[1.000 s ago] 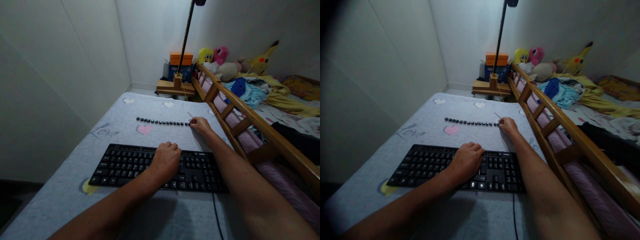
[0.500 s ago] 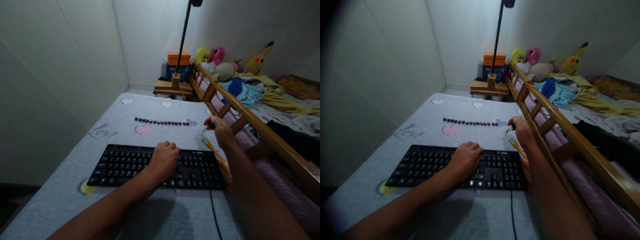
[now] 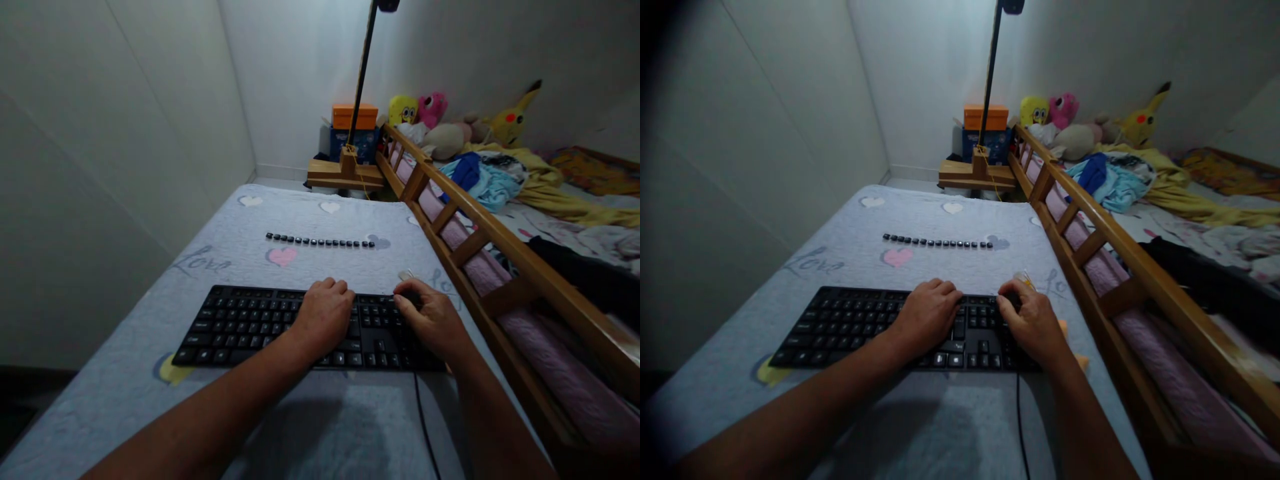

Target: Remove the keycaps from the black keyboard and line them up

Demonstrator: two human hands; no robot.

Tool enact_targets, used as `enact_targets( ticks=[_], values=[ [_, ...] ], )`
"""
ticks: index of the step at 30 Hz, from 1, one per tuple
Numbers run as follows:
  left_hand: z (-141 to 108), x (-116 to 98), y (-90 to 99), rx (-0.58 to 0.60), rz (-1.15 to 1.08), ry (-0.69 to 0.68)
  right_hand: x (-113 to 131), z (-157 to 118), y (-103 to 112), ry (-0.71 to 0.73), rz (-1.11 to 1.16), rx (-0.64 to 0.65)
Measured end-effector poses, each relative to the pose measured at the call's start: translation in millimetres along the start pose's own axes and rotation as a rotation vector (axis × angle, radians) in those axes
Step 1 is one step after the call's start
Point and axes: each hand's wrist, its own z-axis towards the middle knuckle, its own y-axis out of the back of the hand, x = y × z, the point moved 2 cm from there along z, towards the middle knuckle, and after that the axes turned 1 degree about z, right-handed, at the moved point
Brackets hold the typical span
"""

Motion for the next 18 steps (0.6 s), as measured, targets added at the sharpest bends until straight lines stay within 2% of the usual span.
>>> enact_targets(
  ticks=[18],
  values=[
    [0.7,0.3,0.4,-0.001,0.026,-0.005,-3.1,-3.2,-11.3,0.086,-0.135,0.042]
  ],
)
